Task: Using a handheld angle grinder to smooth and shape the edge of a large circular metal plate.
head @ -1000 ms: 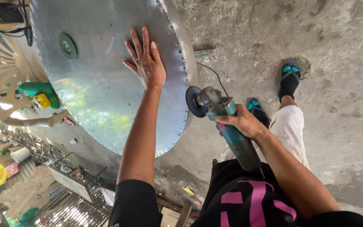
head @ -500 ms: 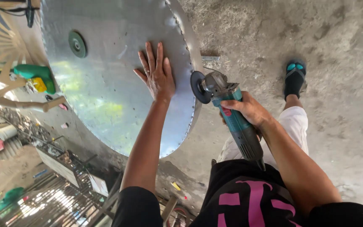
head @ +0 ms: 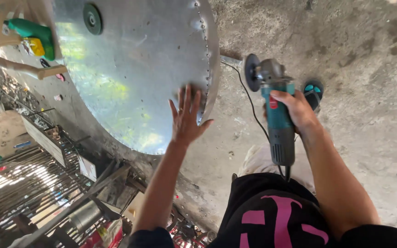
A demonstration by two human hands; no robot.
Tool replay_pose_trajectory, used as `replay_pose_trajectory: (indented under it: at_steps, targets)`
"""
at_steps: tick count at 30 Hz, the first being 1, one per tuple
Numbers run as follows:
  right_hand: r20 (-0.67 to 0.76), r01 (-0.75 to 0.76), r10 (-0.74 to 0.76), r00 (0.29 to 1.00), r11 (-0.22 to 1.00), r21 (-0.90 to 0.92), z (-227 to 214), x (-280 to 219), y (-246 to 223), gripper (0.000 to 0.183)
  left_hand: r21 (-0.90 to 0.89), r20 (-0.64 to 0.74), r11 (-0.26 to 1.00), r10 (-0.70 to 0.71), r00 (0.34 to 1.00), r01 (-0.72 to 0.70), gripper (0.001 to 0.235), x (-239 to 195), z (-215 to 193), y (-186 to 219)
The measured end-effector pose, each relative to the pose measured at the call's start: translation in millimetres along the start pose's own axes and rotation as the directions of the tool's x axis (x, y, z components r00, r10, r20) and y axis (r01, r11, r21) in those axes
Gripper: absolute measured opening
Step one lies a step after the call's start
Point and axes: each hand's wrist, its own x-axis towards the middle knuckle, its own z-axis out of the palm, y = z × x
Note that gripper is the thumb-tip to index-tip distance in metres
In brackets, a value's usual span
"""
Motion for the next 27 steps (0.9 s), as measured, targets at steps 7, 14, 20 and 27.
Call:
replay_pose_trajectory:
  at_steps: [7,14,20,27]
  targets:
    - [-0.036,0.038,-0.038,0.999,0.999,0.007,7,-38,23,0.043,0.093,-0.287,0.993,0.097,0.953,-0.073,0.087,-6,46,-15]
    - [-0.055,0.014,-0.014,0.998,1.0,-0.012,35,-28,85,0.045,-0.062,-0.322,0.998,-0.022,0.946,0.002,0.072,59,22,-23]
    - [0.124,0.057,-0.038,0.992,0.986,-0.155,75,-27,139,0.046,-0.139,-0.058,0.975,-0.183,0.981,0.173,0.058,72,-6,-57]
    - [0.214,0.08,-0.086,0.973,0.996,0.034,98,-33,162,0.04,-0.148,-0.011,0.972,-0.184,0.983,0.181,0.059,75,-4,-59]
